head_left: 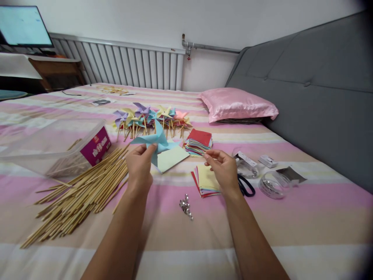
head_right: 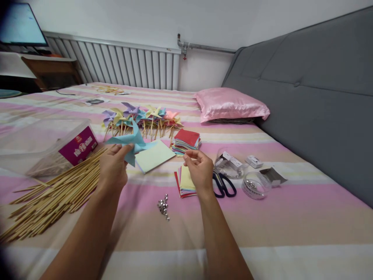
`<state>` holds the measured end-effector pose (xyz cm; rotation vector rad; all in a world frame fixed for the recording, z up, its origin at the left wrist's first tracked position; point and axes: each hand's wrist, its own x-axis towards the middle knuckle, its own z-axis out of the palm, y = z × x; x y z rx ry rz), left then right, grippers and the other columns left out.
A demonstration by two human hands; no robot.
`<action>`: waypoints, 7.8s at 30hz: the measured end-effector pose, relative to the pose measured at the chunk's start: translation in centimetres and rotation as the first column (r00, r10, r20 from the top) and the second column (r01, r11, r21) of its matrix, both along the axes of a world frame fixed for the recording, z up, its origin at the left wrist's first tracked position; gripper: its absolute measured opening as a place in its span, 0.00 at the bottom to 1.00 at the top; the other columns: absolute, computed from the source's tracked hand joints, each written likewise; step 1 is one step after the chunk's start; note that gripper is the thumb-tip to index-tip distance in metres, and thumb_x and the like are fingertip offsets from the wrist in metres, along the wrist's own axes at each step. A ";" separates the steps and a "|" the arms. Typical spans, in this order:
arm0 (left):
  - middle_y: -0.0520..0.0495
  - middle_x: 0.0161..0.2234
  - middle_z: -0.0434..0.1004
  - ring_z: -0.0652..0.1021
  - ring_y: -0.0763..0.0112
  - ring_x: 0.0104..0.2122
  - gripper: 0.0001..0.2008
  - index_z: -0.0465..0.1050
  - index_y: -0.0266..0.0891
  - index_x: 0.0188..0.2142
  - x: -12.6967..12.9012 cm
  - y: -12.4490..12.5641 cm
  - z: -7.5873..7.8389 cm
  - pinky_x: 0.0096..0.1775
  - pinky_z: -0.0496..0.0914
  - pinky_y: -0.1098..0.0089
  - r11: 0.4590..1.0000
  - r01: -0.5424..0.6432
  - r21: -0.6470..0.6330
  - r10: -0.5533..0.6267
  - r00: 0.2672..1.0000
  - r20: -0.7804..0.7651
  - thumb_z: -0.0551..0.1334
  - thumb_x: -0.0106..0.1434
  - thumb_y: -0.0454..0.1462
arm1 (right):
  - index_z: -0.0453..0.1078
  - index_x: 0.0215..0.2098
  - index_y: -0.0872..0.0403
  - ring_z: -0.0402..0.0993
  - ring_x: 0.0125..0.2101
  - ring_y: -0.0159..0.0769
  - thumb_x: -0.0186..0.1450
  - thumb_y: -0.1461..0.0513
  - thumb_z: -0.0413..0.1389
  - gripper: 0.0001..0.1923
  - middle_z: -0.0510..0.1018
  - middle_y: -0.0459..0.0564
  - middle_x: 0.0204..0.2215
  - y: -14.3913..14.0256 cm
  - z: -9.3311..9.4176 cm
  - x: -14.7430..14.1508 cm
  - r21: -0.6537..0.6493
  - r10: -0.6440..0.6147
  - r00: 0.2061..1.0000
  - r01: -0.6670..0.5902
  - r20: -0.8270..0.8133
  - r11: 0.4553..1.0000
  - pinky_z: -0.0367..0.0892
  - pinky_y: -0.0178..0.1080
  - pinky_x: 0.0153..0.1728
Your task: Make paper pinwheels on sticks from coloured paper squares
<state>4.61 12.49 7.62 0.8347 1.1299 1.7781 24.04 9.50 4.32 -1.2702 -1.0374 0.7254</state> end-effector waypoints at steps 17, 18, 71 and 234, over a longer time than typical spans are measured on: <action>0.53 0.16 0.72 0.67 0.79 0.17 0.08 0.73 0.34 0.19 1.3 -0.3 -1.0 0.22 0.58 0.76 0.982 0.130 -0.138 -0.142 0.987 -0.080 0.68 0.41 0.37 | 0.75 0.31 0.57 0.72 0.24 0.30 0.47 0.67 0.62 0.12 0.77 0.46 0.24 -1.4 -2.2 -2.5 -0.581 0.886 0.323 -0.669 0.333 0.463 0.62 0.29 0.23; 0.53 0.16 0.71 0.66 0.79 0.17 0.08 0.73 0.34 0.19 1.4 -0.4 -1.0 0.22 0.57 0.76 0.980 0.142 -0.141 -0.156 0.983 -0.093 0.68 0.41 0.37 | 0.76 0.31 0.57 0.73 0.24 0.31 0.48 0.67 0.61 0.10 0.77 0.46 0.23 -1.4 -2.1 -2.6 -0.590 0.890 0.333 -0.667 0.312 0.456 0.62 0.29 0.23; 0.52 0.16 0.72 0.67 0.77 0.17 0.08 0.73 0.34 0.18 2.2 -0.8 -1.2 0.21 0.58 0.75 0.967 0.194 -0.163 -0.210 0.974 -0.086 0.68 0.40 0.37 | 0.77 0.29 0.56 0.76 0.26 0.34 0.52 0.68 0.54 0.11 0.81 0.49 0.25 -1.3 -1.7 -2.2 -0.514 0.753 0.480 -0.550 0.451 0.659 0.64 0.31 0.26; 0.54 0.17 0.69 0.65 0.80 0.17 0.08 0.72 0.34 0.19 4.7 -2.3 -2.0 0.20 0.57 0.77 0.849 0.517 -0.109 -0.521 0.787 -0.330 0.66 0.47 0.37 | 0.75 0.38 0.57 0.75 0.41 0.41 0.54 0.59 0.63 0.14 0.80 0.51 0.37 -0.6 0.2 -1.4 0.072 0.359 0.926 -0.353 -0.119 0.933 0.68 0.41 0.43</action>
